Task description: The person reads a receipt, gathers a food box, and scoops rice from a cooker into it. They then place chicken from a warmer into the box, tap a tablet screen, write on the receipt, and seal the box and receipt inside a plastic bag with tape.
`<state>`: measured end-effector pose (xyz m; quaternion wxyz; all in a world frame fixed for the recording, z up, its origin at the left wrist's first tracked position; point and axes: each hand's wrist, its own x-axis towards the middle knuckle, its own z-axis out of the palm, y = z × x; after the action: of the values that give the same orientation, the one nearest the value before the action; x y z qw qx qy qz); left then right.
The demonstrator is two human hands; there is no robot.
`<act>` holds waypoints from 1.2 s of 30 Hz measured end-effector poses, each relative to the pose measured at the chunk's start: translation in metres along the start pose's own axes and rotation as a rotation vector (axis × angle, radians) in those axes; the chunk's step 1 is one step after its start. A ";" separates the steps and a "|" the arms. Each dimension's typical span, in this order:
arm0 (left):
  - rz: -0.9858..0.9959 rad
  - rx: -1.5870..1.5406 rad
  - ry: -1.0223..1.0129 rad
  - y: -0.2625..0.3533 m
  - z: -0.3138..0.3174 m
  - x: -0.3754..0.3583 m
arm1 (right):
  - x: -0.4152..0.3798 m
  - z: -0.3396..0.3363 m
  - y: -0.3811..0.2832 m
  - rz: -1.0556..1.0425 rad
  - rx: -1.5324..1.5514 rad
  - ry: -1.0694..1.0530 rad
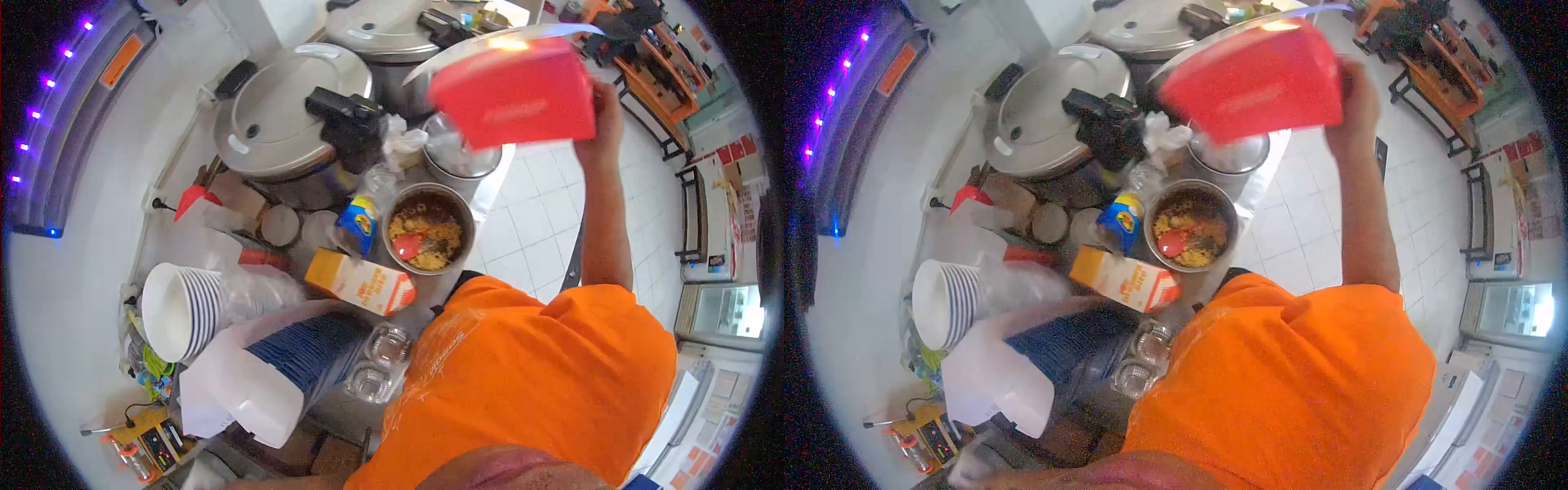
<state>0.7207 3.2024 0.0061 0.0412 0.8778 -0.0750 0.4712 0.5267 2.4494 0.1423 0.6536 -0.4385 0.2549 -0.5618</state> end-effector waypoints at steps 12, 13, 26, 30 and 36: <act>0.262 0.500 0.574 0.281 -0.129 0.036 | 0.177 -0.174 -0.084 -0.358 0.140 0.183; 0.263 0.492 0.603 0.321 -0.125 0.040 | 0.200 -0.196 -0.086 -0.307 0.147 0.189; -0.001 -1.885 -0.338 1.082 0.012 0.027 | 0.329 -0.395 -0.051 0.076 -0.412 0.277; 0.431 -2.382 -1.170 1.287 -0.045 -0.013 | 0.347 -0.440 -0.040 0.076 -0.477 0.438; 1.168 -2.587 -1.588 1.481 -0.100 -0.049 | 0.372 -0.491 -0.002 -0.156 -0.474 0.934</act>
<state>0.3591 1.7619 0.0231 -0.4893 -0.1216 0.7051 0.4986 0.2092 1.9527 -0.0354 0.3095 -0.2949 0.6055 -0.6712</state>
